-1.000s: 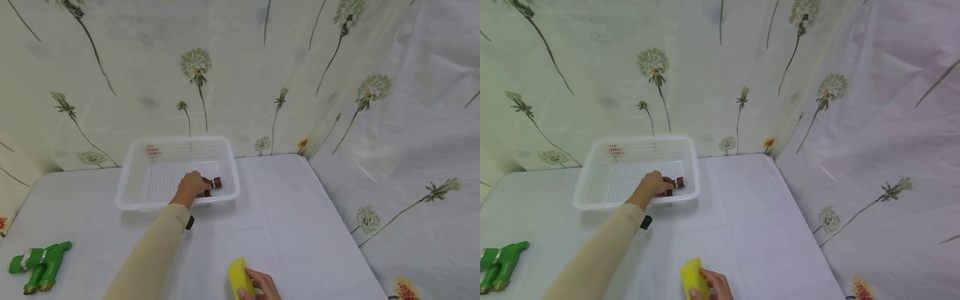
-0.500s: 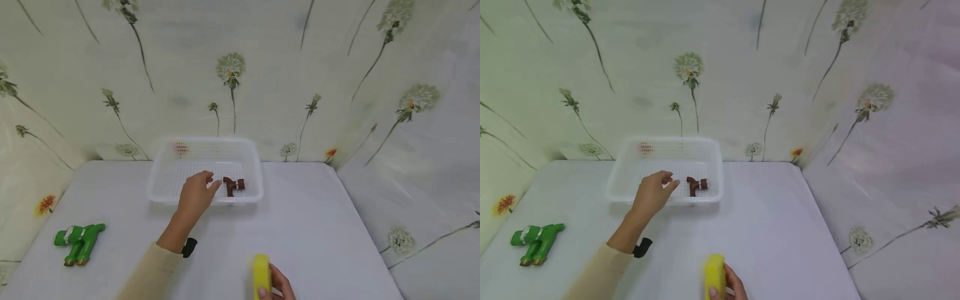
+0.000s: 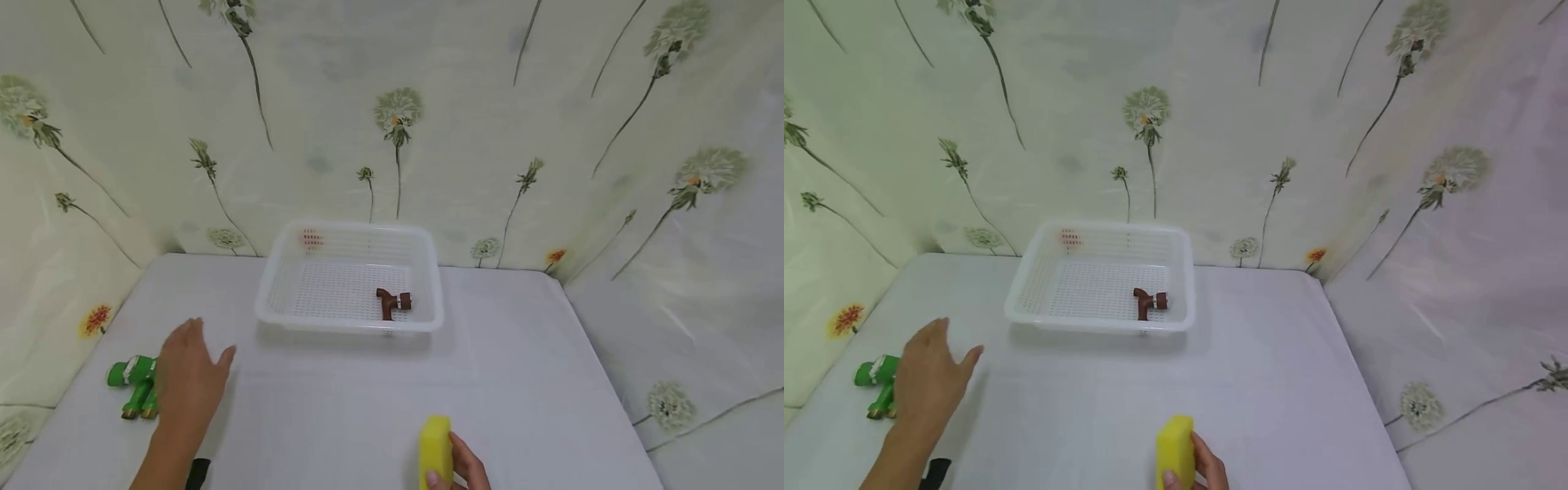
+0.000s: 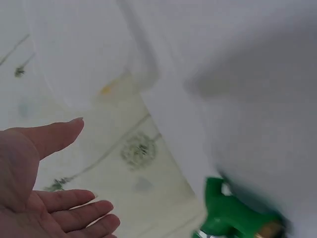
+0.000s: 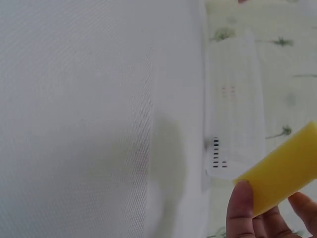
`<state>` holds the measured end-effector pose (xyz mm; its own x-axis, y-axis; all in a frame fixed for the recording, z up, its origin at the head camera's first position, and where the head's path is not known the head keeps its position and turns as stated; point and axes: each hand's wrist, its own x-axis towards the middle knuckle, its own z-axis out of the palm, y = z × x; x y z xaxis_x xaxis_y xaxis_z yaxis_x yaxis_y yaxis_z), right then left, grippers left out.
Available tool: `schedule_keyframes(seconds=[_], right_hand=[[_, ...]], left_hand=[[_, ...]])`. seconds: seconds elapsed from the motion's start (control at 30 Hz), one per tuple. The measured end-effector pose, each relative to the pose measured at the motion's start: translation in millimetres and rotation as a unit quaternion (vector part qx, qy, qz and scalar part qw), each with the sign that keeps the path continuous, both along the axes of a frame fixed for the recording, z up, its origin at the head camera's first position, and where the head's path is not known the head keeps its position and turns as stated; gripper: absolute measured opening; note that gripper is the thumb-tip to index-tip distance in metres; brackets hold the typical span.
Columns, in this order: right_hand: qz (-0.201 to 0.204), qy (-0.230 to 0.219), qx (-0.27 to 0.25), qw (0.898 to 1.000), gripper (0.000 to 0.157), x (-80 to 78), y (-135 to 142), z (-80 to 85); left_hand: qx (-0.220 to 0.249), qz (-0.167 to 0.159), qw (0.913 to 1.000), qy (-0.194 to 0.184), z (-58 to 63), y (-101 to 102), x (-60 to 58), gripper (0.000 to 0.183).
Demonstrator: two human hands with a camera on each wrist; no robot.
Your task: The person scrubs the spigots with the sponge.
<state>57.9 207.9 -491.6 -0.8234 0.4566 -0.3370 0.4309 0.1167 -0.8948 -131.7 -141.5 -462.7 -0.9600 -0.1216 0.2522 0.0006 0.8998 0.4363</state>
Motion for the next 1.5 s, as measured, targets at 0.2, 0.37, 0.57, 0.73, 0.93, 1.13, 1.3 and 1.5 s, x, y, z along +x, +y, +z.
schedule_keyframes(seconds=[0.2,0.37,0.57,0.73,0.93,1.13,1.3,1.5], right_hand=[[-0.009,0.014,0.04,0.999,0.075,1.7,-2.0,10.8],[-0.007,0.016,0.052,0.999,0.074,1.7,0.0,10.8],[-0.012,0.037,0.059,0.998,0.07,4.2,2.6,4.0],[0.001,0.028,0.036,0.999,0.072,5.8,4.7,6.8],[-0.001,0.022,0.041,0.999,0.071,6.5,4.3,10.4],[-0.002,0.047,0.069,0.997,0.062,4.1,-0.6,6.8],[0.009,0.125,0.126,0.984,0.049,0.8,-7.8,5.8],[0.058,0.203,0.099,0.973,0.047,-7.5,-18.3,18.7]], left_hand=[[-0.069,0.061,0.9944,-0.053,-30.8,-62.2,13.8,0.079],[-0.055,0.068,0.9938,-0.068,-43.4,-71.9,12.2,0.074],[-0.073,0.042,0.9939,-0.071,-45.8,-68.0,7.9,0.08],[-0.099,0.045,0.9883,-0.107,-43.6,-65.3,4.8,0.086],[-0.048,0.064,0.9873,-0.137,-36.9,-64.8,1.7,0.08],[0.095,0.034,0.975,-0.198,-6.5,-52.4,10.9,0.098],[0.273,-0.062,0.9159,-0.287,21.3,-17.1,22.1,0.093],[0.502,-0.174,0.7979,-0.285,29.3,24.6,37.9,0.06]])
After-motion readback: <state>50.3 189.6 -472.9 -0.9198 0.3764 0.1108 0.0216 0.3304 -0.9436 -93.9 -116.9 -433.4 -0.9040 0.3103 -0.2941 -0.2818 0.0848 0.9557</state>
